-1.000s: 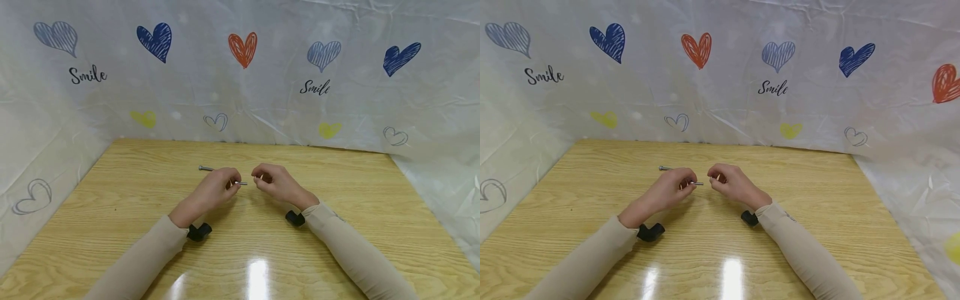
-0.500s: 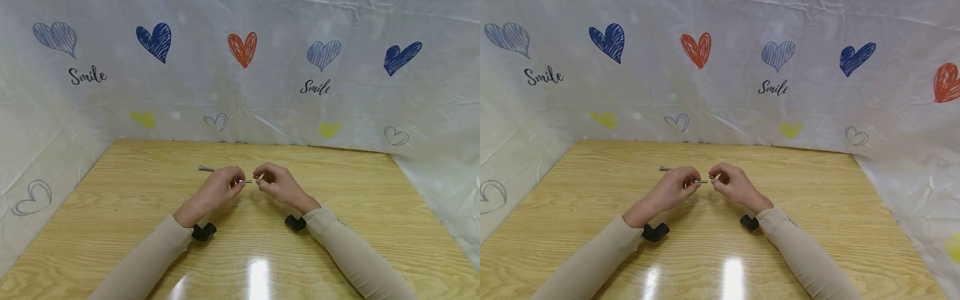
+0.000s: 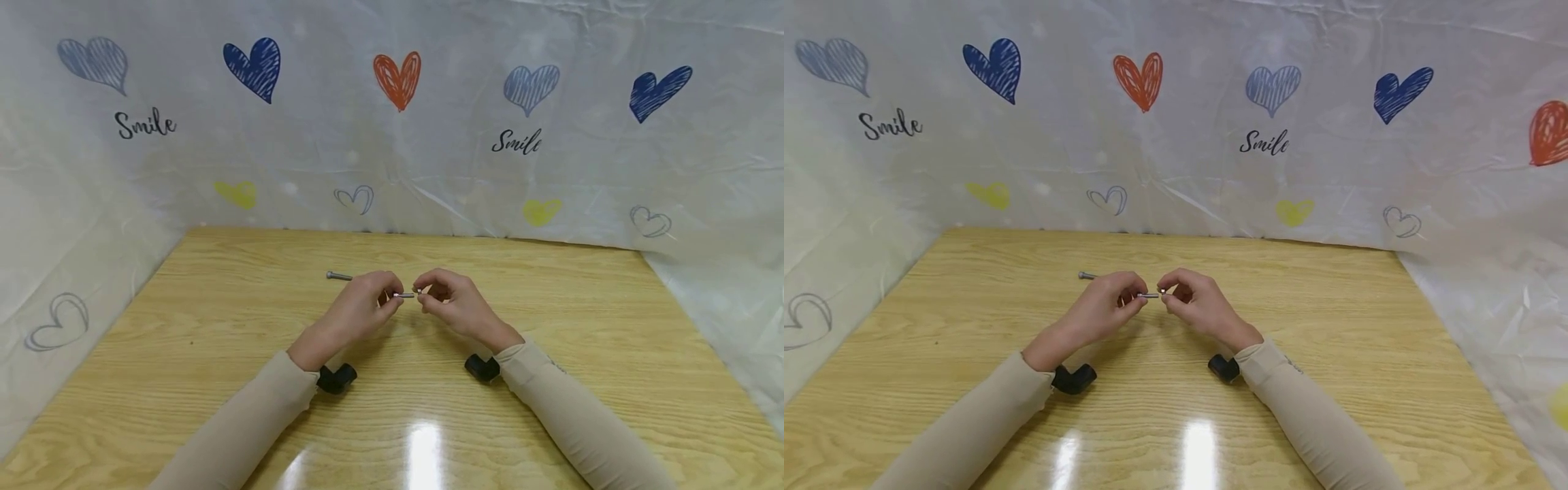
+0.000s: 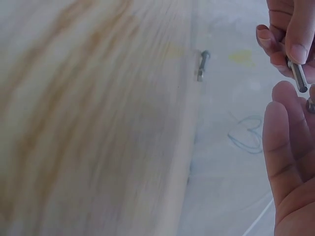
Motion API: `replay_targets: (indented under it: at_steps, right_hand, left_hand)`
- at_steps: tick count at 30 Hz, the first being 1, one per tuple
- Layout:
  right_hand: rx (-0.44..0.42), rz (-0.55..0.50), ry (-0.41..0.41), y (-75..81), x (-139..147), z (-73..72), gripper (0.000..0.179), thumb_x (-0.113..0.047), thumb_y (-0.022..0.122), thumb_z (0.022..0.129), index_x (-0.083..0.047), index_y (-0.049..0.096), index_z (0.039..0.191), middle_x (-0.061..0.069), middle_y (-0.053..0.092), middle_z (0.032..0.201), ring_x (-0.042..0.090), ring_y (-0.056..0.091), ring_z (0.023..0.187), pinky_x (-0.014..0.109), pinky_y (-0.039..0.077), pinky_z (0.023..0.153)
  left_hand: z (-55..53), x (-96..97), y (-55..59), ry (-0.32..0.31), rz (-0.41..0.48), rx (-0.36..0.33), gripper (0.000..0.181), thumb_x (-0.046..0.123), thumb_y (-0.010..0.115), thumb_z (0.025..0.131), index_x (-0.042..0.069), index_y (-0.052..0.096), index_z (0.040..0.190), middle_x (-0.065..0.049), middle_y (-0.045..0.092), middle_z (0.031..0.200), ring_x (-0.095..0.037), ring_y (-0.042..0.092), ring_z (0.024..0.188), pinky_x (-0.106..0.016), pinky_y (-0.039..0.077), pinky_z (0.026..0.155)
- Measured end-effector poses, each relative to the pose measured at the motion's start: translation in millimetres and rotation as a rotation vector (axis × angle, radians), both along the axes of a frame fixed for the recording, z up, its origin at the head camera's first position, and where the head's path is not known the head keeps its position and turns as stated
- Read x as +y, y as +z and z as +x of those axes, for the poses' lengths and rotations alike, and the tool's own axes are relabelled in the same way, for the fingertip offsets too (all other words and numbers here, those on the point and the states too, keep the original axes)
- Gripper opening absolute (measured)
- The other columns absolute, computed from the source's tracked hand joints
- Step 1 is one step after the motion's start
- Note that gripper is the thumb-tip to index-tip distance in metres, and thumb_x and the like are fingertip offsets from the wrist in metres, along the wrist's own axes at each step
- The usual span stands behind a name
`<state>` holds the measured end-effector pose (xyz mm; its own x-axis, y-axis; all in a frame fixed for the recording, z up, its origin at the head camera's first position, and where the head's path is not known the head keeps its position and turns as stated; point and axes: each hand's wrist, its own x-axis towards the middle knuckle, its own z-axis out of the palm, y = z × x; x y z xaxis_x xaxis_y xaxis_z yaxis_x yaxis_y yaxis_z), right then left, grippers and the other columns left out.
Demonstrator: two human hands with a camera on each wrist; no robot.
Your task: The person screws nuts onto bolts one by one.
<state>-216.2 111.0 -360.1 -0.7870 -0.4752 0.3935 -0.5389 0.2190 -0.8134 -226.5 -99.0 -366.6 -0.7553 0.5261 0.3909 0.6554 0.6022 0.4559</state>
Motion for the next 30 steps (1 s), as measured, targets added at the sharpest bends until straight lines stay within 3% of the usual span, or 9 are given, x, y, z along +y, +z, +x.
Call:
replay_targets:
  at_steps: [4, 12, 21, 30]
  right_hand:
    - [0.004, -0.005, 0.015, -0.4, -1.7, -0.7, 0.017, 0.006, 0.059, 0.091, 0.008, 0.061, 0.108, 0.024, 0.063, 0.095, 0.040, 0.064, 0.071, 0.029, 0.051, 0.062]
    - [0.012, 0.028, 0.010, 0.6, -1.8, 1.4, 0.016, 0.004, 0.058, 0.092, 0.006, 0.062, 0.108, 0.015, 0.065, 0.090, 0.017, 0.064, 0.068, 0.027, 0.048, 0.057]
    - [0.006, 0.028, 0.009, -26.2, 3.2, -17.0, 0.018, -0.003, 0.060, 0.094, -0.004, 0.064, 0.111, 0.020, 0.064, 0.092, 0.034, 0.065, 0.071, 0.028, 0.048, 0.056]
    - [0.018, 0.008, 0.051, -29.8, 5.3, -20.0, 0.016, -0.011, 0.060, 0.095, -0.012, 0.064, 0.110, 0.020, 0.066, 0.088, 0.034, 0.065, 0.071, 0.031, 0.050, 0.057]
  left_hand:
    - [-0.2, 0.3, -1.1, 0.001, -0.001, 0.008, 0.005, 0.008, 0.067, 0.090, 0.011, 0.064, 0.093, 0.002, 0.062, 0.085, -0.008, 0.055, 0.069, -0.022, 0.048, 0.061]
    - [0.5, 1.3, -1.3, -0.008, 0.004, 0.003, 0.004, 0.008, 0.067, 0.090, 0.010, 0.065, 0.094, 0.002, 0.062, 0.086, -0.008, 0.055, 0.069, -0.023, 0.047, 0.061]
    - [1.1, 1.3, -2.1, -0.005, 0.027, -0.001, 0.004, 0.009, 0.066, 0.091, 0.010, 0.065, 0.095, 0.002, 0.062, 0.086, -0.007, 0.055, 0.069, -0.023, 0.048, 0.061]
    - [2.0, 0.8, -1.0, -0.007, 0.050, -0.014, 0.004, 0.009, 0.065, 0.092, 0.009, 0.066, 0.096, 0.004, 0.063, 0.087, -0.006, 0.054, 0.068, -0.024, 0.047, 0.060]
